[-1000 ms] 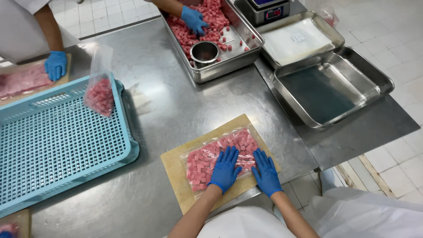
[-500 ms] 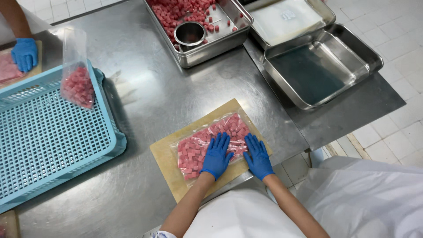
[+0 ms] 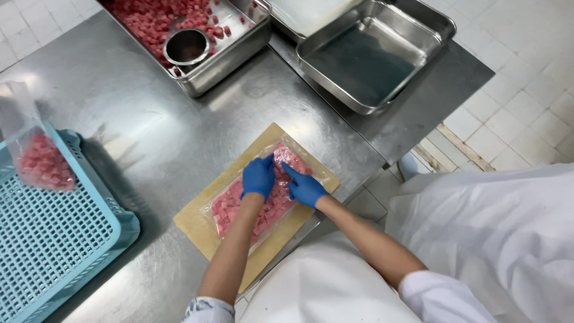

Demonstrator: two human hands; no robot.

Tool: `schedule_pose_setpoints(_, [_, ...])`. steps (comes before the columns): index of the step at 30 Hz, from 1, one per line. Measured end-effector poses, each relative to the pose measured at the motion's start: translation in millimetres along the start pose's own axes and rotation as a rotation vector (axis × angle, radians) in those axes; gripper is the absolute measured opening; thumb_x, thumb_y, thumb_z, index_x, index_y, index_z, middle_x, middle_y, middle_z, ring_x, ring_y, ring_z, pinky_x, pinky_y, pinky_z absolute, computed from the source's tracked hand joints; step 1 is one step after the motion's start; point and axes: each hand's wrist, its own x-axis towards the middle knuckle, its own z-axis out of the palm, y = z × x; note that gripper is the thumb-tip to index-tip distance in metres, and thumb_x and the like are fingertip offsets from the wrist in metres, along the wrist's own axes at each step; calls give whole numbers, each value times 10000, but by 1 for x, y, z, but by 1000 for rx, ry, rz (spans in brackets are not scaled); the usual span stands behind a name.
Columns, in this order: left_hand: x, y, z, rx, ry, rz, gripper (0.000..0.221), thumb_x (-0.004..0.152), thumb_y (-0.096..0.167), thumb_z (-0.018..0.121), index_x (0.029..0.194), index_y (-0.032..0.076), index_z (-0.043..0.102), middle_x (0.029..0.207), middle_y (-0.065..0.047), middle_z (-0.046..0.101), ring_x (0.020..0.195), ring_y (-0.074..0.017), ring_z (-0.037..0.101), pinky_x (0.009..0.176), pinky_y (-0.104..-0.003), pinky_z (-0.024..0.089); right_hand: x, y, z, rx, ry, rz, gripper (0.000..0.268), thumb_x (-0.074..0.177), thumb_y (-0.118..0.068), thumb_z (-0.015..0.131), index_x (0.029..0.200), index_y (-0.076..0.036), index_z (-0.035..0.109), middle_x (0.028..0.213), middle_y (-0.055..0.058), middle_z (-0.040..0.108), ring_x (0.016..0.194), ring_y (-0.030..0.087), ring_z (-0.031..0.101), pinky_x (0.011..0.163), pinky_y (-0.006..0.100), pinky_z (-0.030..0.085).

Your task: The person organizes and spreads out meat cubes inside a plastic bag by hand on a cutting board at a stainless steel workstation.

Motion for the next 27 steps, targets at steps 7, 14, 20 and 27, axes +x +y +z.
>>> schedule_pose_setpoints(7, [23, -36, 23, 184, 95, 208, 199, 923, 430, 595, 1009, 468, 770, 796, -14, 654, 785, -302, 687, 705, -449, 587, 2, -58, -15, 22, -137, 84, 853, 845, -220, 471, 1639, -365, 196, 743, -63, 773, 889, 169, 783, 984, 347, 573])
schedule_pose_setpoints(14, [23, -38, 4, 109, 102, 337, 165, 922, 267, 616, 957, 364, 745, 836, -34, 574, 864, -306, 632, 758, -466, 560, 2, -42, 1, 245, -153, 4, 812, 903, -153, 482, 1659, -236, 200, 783, 51, 760, 856, 255, 776, 920, 356, 571])
schedule_pose_setpoints(20, [43, -45, -15, 96, 50, 334, 159, 937, 231, 612, 920, 341, 726, 855, -12, 587, 894, -285, 642, 789, -439, 550, -42, 7, 14, 194, -150, 20, 740, 927, -188, 494, 1632, -287, 292, 734, 36, 754, 830, 220, 763, 850, 340, 572])
schedule_pose_setpoints(27, [71, -61, -2, 66, -54, 169, 153, 955, 277, 585, 913, 313, 727, 886, -13, 628, 910, -270, 679, 848, -420, 576, -98, 83, 36, 309, -91, 221, 622, 978, -142, 500, 1568, -333, 452, 754, 65, 772, 695, 206, 741, 731, 306, 570])
